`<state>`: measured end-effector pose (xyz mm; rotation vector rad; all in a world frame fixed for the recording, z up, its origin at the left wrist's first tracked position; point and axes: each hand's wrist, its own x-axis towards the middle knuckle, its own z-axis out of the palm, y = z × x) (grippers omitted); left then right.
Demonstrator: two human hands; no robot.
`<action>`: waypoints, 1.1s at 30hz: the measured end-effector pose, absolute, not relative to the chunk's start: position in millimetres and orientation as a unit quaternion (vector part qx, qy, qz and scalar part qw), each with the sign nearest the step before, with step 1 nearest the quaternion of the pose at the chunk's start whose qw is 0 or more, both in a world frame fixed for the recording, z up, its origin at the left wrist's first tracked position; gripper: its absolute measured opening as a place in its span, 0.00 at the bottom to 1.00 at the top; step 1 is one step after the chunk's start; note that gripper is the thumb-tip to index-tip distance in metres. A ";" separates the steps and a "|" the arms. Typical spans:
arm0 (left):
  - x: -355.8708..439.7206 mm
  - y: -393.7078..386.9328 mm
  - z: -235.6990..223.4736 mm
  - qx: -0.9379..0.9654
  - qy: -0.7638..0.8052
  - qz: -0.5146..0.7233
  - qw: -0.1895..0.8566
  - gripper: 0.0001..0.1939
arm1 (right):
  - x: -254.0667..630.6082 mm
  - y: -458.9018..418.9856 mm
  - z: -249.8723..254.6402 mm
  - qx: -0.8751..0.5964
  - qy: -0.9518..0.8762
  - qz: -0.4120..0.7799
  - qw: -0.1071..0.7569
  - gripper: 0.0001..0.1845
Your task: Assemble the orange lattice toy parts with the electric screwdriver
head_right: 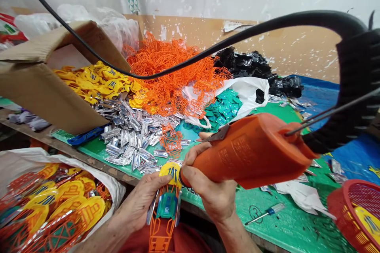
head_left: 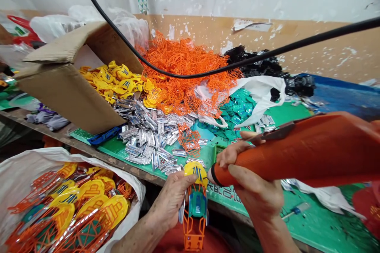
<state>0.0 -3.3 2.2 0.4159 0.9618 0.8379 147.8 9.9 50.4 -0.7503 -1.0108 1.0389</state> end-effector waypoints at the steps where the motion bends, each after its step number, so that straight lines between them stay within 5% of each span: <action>1: -0.1 -3.4 2.3 0.195 0.444 0.389 0.783 0.16 | 147.4 9.7 49.0 -0.335 -0.451 0.464 0.684 0.27; 18: -4.0 -0.5 10.8 0.203 0.432 0.382 0.791 0.15 | 156.5 14.5 73.6 -0.276 -0.438 0.465 0.718 0.24; 22: -8.7 1.4 16.6 0.231 0.446 0.358 0.787 0.16 | 177.8 28.2 87.4 -0.297 -0.423 0.386 0.764 0.21; 28: -11.5 -1.9 11.6 0.232 0.449 0.328 0.798 0.17 | 200.7 55.2 66.8 -0.376 -0.390 0.292 0.788 0.22; 33: -9.5 -3.0 12.1 0.225 0.443 0.317 0.808 0.16 | 201.5 62.8 45.8 -0.412 -0.380 0.288 0.776 0.11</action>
